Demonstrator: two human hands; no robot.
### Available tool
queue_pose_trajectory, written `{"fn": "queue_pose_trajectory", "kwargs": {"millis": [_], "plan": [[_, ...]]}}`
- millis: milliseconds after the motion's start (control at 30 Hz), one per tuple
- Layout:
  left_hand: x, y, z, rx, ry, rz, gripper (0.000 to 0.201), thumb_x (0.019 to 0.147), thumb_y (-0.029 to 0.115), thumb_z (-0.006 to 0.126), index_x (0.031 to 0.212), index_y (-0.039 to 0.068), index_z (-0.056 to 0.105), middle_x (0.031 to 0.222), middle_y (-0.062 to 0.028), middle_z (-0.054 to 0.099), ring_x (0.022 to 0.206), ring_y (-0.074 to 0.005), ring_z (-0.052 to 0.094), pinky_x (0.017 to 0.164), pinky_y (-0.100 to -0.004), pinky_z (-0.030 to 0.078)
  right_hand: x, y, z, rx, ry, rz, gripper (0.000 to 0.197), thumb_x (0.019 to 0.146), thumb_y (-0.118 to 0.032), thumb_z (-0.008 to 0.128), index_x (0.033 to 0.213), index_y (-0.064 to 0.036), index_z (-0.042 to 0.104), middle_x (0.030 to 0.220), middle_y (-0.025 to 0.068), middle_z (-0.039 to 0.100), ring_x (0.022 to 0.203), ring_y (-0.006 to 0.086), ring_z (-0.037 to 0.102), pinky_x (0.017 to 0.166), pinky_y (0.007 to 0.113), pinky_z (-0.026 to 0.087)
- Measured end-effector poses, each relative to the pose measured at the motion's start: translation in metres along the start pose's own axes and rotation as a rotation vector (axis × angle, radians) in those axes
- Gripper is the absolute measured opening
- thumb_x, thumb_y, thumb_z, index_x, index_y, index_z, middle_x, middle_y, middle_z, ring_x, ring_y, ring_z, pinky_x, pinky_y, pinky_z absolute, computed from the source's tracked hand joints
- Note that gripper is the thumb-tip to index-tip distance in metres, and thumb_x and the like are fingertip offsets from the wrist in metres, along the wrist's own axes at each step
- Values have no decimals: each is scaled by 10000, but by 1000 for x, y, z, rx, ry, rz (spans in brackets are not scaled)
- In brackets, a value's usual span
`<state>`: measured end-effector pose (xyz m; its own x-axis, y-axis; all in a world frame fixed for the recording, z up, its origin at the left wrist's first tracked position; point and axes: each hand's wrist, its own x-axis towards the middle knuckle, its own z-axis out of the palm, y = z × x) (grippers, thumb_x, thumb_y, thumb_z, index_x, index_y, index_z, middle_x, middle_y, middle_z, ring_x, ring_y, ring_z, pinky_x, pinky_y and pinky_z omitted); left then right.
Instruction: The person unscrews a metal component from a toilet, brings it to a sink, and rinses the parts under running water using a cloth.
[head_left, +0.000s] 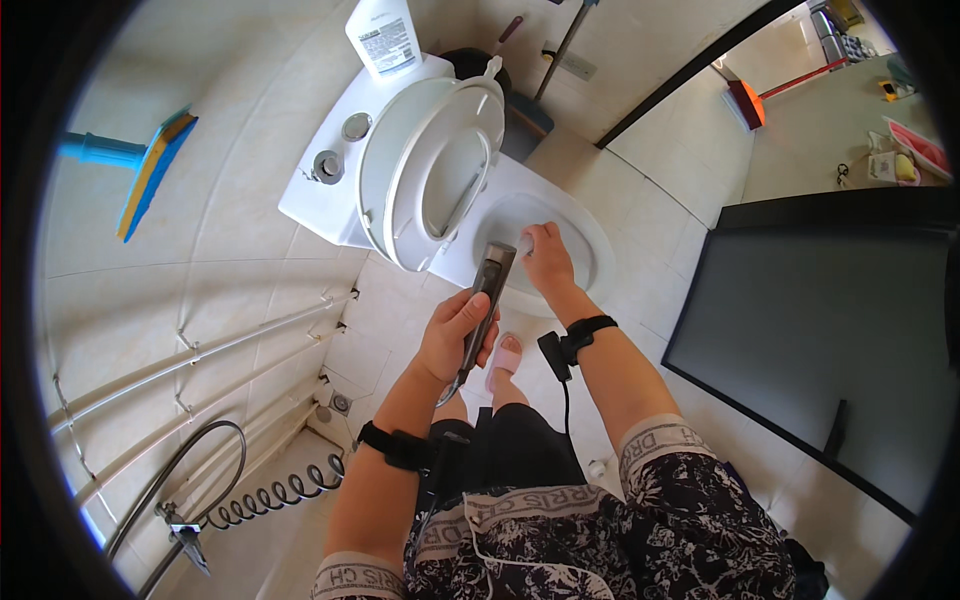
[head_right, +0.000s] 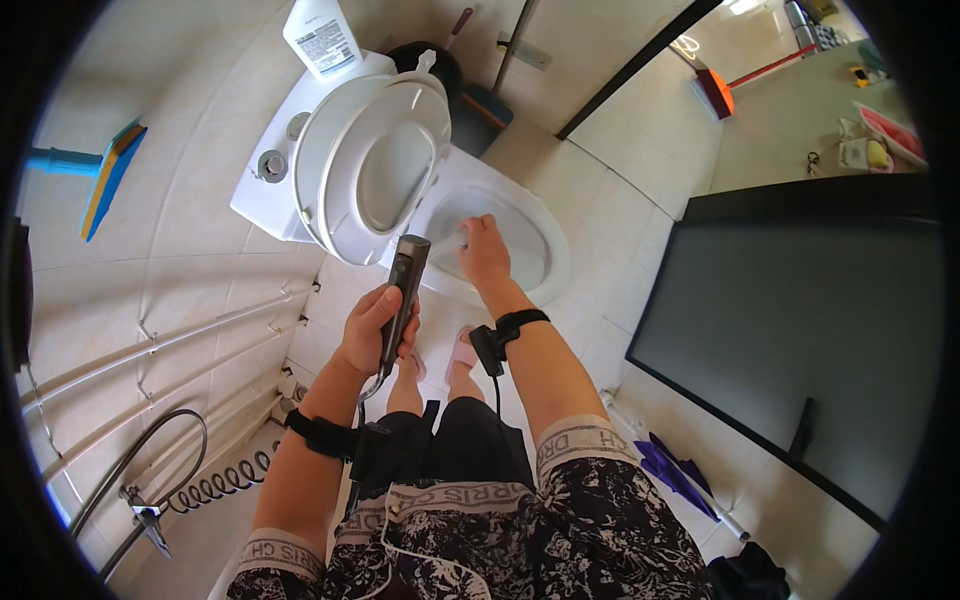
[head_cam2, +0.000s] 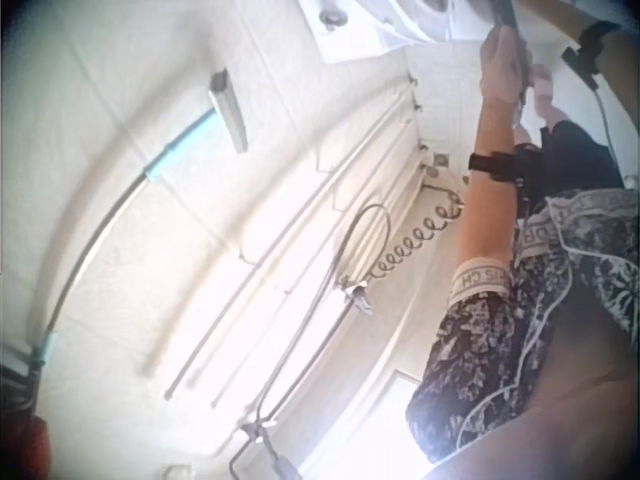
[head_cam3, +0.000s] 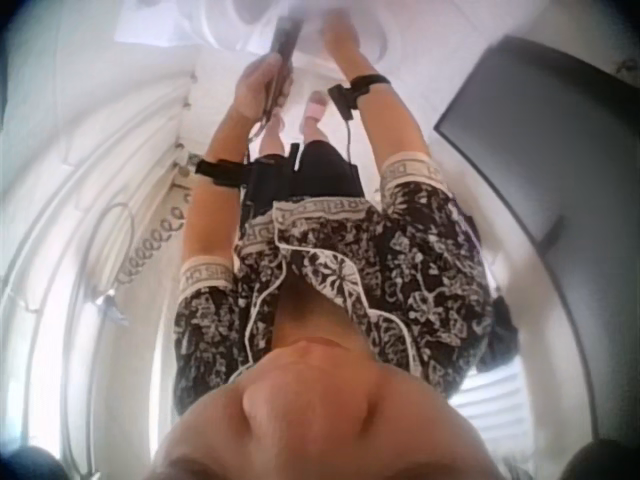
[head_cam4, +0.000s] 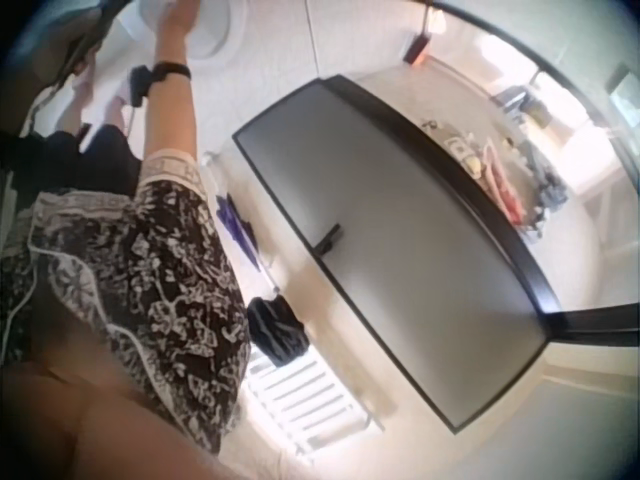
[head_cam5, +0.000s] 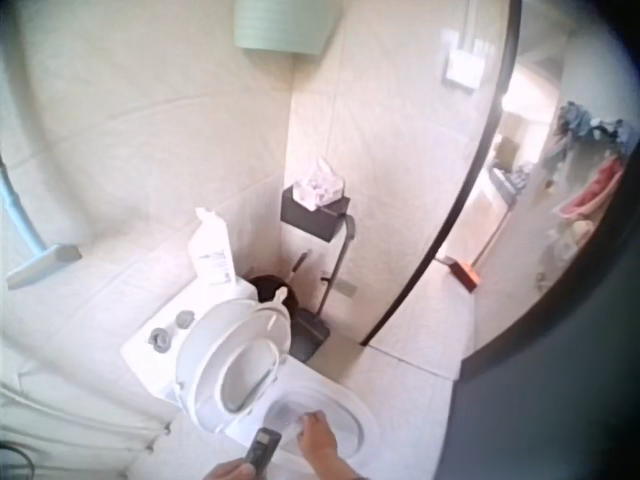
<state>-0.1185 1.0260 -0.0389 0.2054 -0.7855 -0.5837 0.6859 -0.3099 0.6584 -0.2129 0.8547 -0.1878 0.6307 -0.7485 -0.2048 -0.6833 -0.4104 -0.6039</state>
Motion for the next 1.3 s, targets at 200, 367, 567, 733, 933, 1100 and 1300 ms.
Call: {"fn": "queue_pose_trajectory", "kwargs": {"millis": [200, 367, 567, 733, 933, 1100, 1300], "plan": [[11, -8, 3, 24, 2, 10, 405, 908, 430, 486, 872, 28, 522, 584, -59, 514, 418, -119, 457, 409, -225, 369, 5, 13, -4, 53, 12, -25, 344, 697, -8, 653, 1000, -130, 544, 1063, 88, 479, 960, 307, 545, 790, 386, 484], [14, -9, 5, 31, 10, -5, 430, 905, 445, 483, 907, 16, 519, 609, -69, 527, 429, -128, 475, 418, -225, 390, 7, 19, 2, 170, 13, -56, 350, 683, 8, 652, 992, -116, 545, 1037, 116, 491, 953, 319, 541, 791, 377, 480], [18, -15, 11, 51, 2, -4, 429, 910, 443, 476, 907, 17, 521, 606, -66, 529, 426, -123, 470, 408, -219, 378, 15, 37, 12, 767, -99, 460, 260, 748, -83, 662, 961, -28, 524, 889, 137, 567, 872, 257, 600, 716, 391, 507], [14, -17, 11, 72, 14, -32, 419, 910, 440, 477, 896, 24, 527, 597, -56, 531, 424, -123, 474, 402, -214, 368, 9, 40, 8, 1366, -333, 974, 331, 834, -312, 614, 955, -18, 522, 896, 138, 592, 768, 249, 620, 657, 393, 531], [0, -11, -13, 214, 100, -31, 376, 883, 398, 539, 796, 32, 531, 550, -41, 500, 408, -105, 434, 400, -228, 344, 6, 60, -14, 841, -462, 834, 400, 840, -394, 591, 1029, -54, 501, 998, 137, 612, 866, 269, 614, 745, 396, 520], [-48, -6, -79, 654, 273, 67, 354, 799, 354, 624, 718, 15, 562, 554, -32, 499, 424, -93, 441, 406, -234, 337, 3, 15, -41, -520, -120, 62, 311, 765, -278, 667, 949, -60, 544, 915, 133, 612, 927, 294, 585, 747, 392, 501], [-110, 4, -138, 282, 370, 119, 328, 863, 327, 584, 770, 19, 520, 537, -23, 473, 405, -85, 420, 390, -228, 329, 6, -162, -67, -36, -176, -518, 259, 742, -211, 672, 937, -98, 545, 844, 97, 590, 849, 302, 568, 702, 412, 469]]}}
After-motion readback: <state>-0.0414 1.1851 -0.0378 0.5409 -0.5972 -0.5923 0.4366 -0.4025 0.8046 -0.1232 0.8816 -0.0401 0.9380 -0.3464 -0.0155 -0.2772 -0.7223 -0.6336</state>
